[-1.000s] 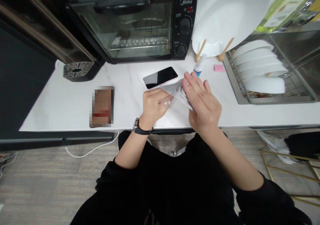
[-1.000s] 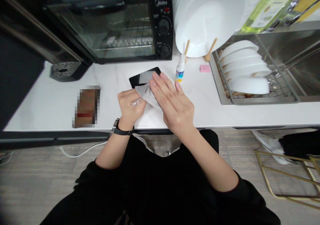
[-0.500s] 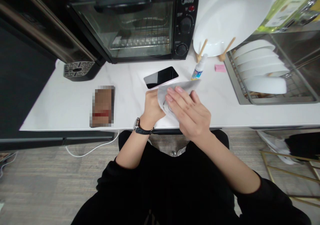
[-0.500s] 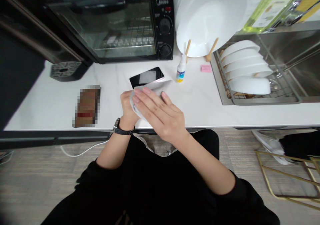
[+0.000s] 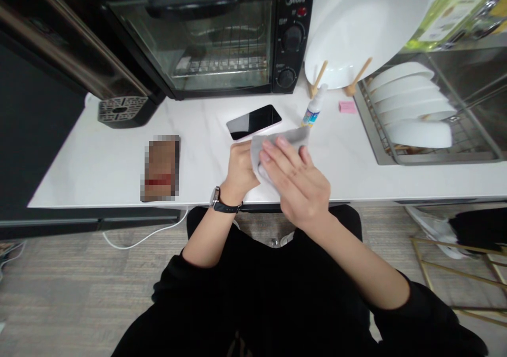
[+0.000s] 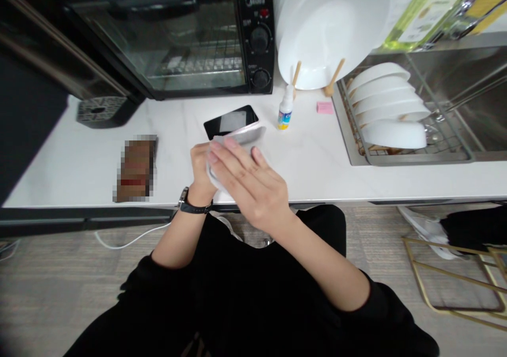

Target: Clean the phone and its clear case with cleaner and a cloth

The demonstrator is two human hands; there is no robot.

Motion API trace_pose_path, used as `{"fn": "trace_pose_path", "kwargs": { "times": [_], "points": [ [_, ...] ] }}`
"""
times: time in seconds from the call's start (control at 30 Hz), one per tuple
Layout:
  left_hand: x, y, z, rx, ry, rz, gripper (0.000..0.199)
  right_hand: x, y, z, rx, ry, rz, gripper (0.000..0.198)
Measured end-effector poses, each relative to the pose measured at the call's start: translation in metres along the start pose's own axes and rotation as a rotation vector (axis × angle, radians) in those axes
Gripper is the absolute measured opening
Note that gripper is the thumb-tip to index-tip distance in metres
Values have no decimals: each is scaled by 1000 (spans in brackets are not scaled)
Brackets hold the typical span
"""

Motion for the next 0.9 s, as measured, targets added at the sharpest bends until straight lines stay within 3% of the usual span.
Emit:
{"fn": "trace_pose_path", "kwargs": {
  "times": [0.17,0.4,0.57,0.77,0.9],
  "points": [
    [2,-2,-6,-28,-26,-28,56,1,-1,-5,-78,-3,0,69],
    [-6,10,17,62,65,38,47,-12,4,32,122,58,57,62],
    [-3,10,16,68,85,1,43,-12,2,31,178,87,55,60],
    [-2,4,10,99,65,18,48,0,-1,1,50,18,-89,69],
    [-4,5,12,115,71,32,49,0,-3,1,-8,-11,-112,72]
  ]
}}
Point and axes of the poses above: each hand's wrist, its own y-axis towards the middle knuckle, its own x-axis out of the palm, z = x × y, the point moved 5 cm from there along y, towards the middle knuckle, and after that the axes turned 15 degrees about -z, right-handed, at the moved point
